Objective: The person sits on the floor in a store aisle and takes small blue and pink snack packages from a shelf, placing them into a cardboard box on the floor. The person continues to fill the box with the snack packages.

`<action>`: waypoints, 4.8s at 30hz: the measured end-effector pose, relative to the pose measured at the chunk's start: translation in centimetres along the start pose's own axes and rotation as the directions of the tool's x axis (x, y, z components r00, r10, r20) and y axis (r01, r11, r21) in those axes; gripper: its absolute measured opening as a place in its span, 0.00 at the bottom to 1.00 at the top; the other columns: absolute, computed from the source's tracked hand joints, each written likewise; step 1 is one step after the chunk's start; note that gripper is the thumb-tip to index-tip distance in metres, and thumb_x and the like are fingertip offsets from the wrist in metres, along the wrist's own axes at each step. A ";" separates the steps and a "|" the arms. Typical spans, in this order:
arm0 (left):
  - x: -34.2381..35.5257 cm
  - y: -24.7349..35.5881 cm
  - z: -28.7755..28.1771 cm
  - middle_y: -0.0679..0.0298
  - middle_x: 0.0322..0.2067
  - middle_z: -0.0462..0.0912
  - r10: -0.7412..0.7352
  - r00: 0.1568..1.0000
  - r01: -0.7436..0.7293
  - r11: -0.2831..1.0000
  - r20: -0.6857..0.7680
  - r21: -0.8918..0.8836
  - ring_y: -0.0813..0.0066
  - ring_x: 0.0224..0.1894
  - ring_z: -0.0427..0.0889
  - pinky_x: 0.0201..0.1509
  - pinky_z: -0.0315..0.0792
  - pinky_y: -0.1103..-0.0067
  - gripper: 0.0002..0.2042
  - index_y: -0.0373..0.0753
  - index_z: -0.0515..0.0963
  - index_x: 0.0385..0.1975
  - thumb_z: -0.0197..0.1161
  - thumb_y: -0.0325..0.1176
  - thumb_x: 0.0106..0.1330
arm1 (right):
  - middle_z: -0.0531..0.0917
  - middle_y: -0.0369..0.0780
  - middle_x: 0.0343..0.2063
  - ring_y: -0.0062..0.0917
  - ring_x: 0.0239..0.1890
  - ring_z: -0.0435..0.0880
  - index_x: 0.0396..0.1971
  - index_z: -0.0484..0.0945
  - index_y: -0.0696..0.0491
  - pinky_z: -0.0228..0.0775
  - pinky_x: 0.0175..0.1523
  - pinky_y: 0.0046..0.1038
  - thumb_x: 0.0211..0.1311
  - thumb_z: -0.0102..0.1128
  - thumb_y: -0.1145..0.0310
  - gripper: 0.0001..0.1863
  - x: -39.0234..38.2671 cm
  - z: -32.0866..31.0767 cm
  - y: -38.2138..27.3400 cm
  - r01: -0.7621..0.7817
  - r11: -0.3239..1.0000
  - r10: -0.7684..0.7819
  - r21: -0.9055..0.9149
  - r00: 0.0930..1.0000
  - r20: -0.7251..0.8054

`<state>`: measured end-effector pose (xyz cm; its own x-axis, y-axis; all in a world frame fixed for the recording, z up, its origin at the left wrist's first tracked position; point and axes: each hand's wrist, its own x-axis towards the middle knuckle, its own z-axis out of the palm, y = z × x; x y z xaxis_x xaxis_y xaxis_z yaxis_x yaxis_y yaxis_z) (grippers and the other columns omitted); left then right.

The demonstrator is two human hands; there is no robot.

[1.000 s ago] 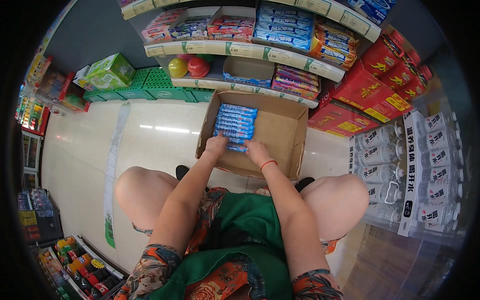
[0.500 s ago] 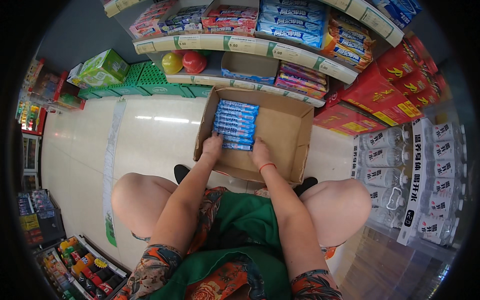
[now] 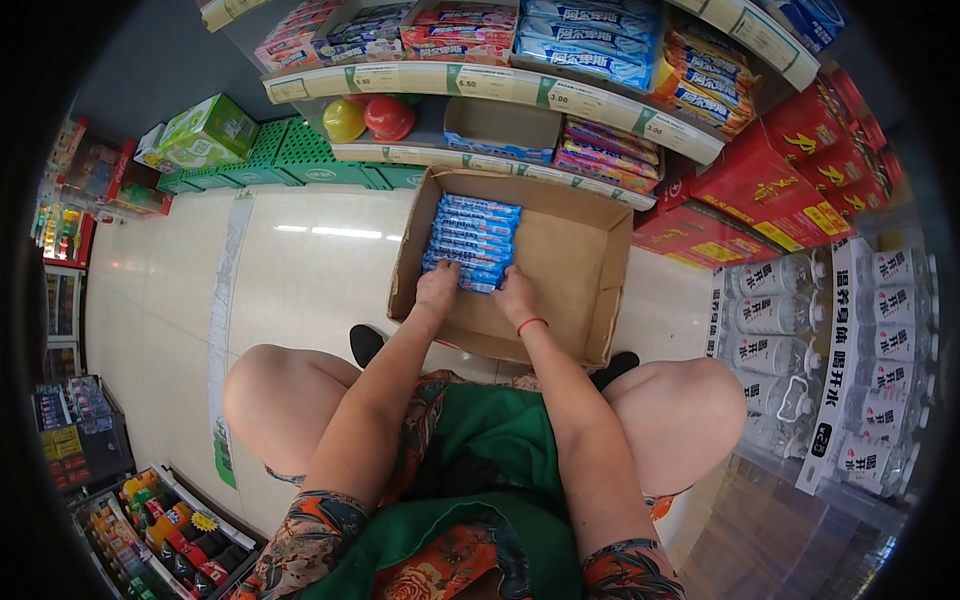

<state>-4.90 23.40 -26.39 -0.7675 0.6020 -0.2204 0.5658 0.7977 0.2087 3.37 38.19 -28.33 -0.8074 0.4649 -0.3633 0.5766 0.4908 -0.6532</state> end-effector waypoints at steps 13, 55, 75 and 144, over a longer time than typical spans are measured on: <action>0.3 6.8 -5.6 0.56 0.37 0.76 0.136 0.977 -0.171 0.959 -0.162 -0.227 0.55 0.40 0.78 0.40 0.74 0.65 0.11 0.40 0.73 0.36 0.62 0.30 0.53 | 0.82 0.43 0.32 0.34 0.37 0.81 0.38 0.76 0.57 0.74 0.44 0.32 0.49 0.60 0.73 0.14 -1.5 -5.6 -2.4 0.101 0.994 -0.086 0.034 0.948 -0.306; 14.4 15.7 -18.0 0.59 0.35 0.80 0.478 0.708 -0.481 0.865 -0.520 0.141 0.57 0.45 0.75 0.49 0.67 0.65 0.13 0.45 0.80 0.38 0.65 0.36 0.52 | 0.78 0.46 0.42 0.38 0.51 0.72 0.42 0.78 0.51 0.55 0.60 0.43 0.48 0.61 0.67 0.17 6.0 -27.7 -3.9 0.155 0.762 -0.492 -0.629 0.770 -0.407; 6.5 11.5 -15.1 0.63 0.32 0.75 0.492 0.647 -0.606 0.795 -0.583 -0.002 0.61 0.40 0.73 0.42 0.70 0.69 0.10 0.42 0.79 0.34 0.65 0.29 0.49 | 0.76 0.38 0.31 0.32 0.41 0.72 0.27 0.74 0.53 0.62 0.47 0.32 0.48 0.58 0.71 0.06 -2.6 -22.9 -4.0 0.315 0.592 -0.722 -0.742 0.615 -0.316; 12.7 18.0 -15.9 0.52 0.48 0.74 0.484 0.632 -0.519 0.844 -0.605 0.134 0.52 0.46 0.71 0.51 0.68 0.68 0.22 0.35 0.72 0.50 0.54 0.20 0.51 | 0.76 0.43 0.44 0.37 0.52 0.70 0.47 0.72 0.55 0.59 0.57 0.38 0.53 0.49 0.75 0.19 4.0 -26.7 -2.7 0.246 0.785 -0.572 -0.568 0.641 -0.512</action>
<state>-9.26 44.89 -10.33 -0.3933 0.7455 0.5381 0.9164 0.3656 0.1632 1.92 58.42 -10.33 -0.7832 0.3947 0.4805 0.3251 0.9186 -0.2247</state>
